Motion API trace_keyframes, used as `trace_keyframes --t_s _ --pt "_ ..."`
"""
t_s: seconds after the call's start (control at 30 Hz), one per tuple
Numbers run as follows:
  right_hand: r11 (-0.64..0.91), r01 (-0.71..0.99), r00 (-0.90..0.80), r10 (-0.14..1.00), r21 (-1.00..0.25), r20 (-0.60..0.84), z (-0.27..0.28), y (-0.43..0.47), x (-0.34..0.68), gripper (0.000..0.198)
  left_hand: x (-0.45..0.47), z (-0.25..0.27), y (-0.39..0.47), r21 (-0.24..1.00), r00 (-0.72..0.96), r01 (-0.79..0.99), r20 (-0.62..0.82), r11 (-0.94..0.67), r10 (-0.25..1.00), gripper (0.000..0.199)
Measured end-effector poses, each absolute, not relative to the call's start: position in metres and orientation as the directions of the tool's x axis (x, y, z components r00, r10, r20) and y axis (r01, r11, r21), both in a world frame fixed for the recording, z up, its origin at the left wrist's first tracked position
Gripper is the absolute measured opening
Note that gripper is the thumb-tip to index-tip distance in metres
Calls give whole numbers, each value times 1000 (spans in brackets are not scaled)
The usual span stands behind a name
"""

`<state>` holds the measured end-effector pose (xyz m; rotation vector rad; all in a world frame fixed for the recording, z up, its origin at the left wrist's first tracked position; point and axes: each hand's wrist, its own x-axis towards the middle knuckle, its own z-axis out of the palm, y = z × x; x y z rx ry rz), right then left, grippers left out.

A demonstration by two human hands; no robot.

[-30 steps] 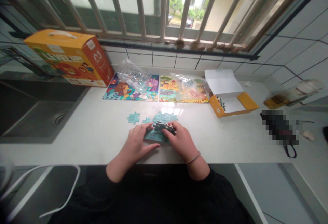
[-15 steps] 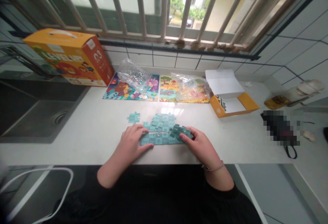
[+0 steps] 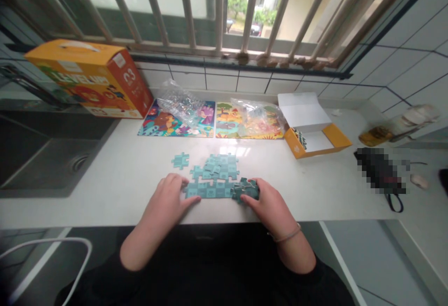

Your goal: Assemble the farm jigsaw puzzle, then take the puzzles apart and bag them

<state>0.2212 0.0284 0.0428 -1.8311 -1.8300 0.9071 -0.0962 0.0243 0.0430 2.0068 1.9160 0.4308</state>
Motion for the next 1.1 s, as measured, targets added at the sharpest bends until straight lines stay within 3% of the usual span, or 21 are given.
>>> trace_keyframes --t_s 0.13,0.3,0.43,0.6,0.7,0.83,1.0,1.1 --pt "-82 699 -44 986 -711 -158 46 30 222 39 -97 49 28 546 4 837 -53 26 999 44" --pt "-117 582 -35 985 -805 -169 52 31 223 43 -98 52 30 759 38 643 -167 104 985 24" --pt "-143 454 40 989 -880 -141 49 36 225 56 -99 46 33 870 -24 477 -128 124 991 32" --pt "-252 335 190 962 -908 -197 40 40 232 64 -107 35 38 874 -144 463 -93 150 985 44" --pt "-262 154 68 965 -953 -254 38 36 231 61 -107 32 38 878 -146 451 -105 161 984 45" --pt "-263 -48 -97 961 -964 -258 41 31 222 59 -96 31 39 930 -77 280 -224 237 972 48" --pt "-248 140 -6 968 -959 -252 45 40 214 57 -86 32 39 956 -46 132 -260 264 965 49" --pt "-281 90 50 959 -956 -277 45 44 213 60 -86 29 38 947 -53 137 -284 289 957 51"
